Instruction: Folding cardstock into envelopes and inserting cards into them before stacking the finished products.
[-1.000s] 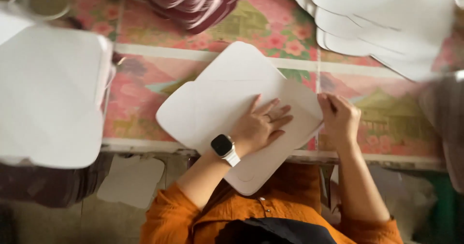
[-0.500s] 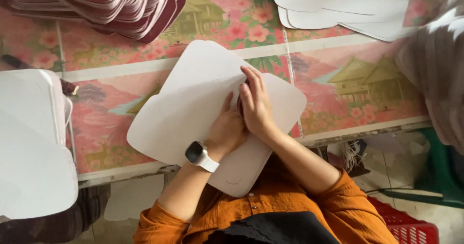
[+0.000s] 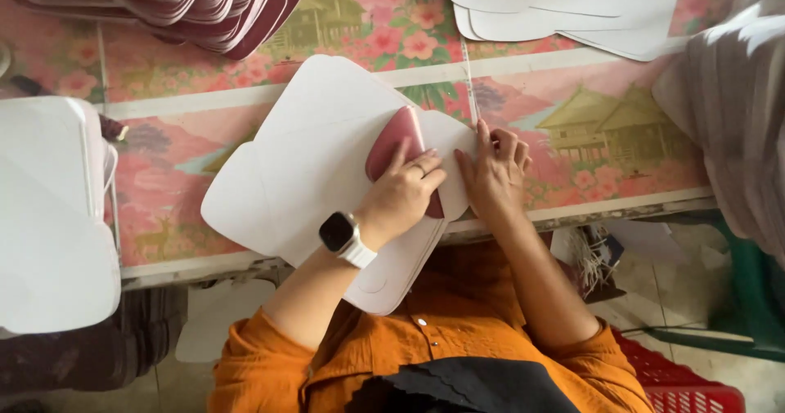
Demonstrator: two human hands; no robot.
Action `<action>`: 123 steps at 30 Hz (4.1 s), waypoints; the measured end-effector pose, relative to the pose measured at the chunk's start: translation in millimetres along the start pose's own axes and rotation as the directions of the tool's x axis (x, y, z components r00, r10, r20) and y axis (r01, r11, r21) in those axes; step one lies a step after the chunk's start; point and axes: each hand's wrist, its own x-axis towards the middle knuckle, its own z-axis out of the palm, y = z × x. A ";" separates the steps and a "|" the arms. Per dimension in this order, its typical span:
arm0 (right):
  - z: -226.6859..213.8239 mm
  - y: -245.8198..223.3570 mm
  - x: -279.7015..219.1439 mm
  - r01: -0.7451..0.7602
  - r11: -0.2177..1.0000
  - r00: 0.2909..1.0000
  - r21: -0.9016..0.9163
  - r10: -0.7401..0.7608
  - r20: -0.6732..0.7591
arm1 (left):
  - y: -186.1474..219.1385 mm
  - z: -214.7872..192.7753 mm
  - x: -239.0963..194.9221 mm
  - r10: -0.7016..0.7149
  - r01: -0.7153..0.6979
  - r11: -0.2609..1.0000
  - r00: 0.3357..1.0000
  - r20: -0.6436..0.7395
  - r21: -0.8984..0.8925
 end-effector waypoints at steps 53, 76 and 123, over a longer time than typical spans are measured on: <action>17.7 13.9 0.4 0.140 0.979 0.979 -0.150 -0.160 -0.126 | -11.1 -33.0 -1.3 -0.082 0.082 0.997 0.996 -0.038 0.002; 7.9 -103.1 29.1 0.183 0.755 0.964 0.629 -0.011 -0.267 | -32.0 -47.6 4.3 0.159 -0.075 0.649 0.987 -0.039 0.757; -8.3 -101.1 49.4 0.011 0.575 0.999 0.818 0.029 -0.034 | -8.9 -42.3 -12.7 0.053 -0.072 0.991 0.985 -0.165 -0.113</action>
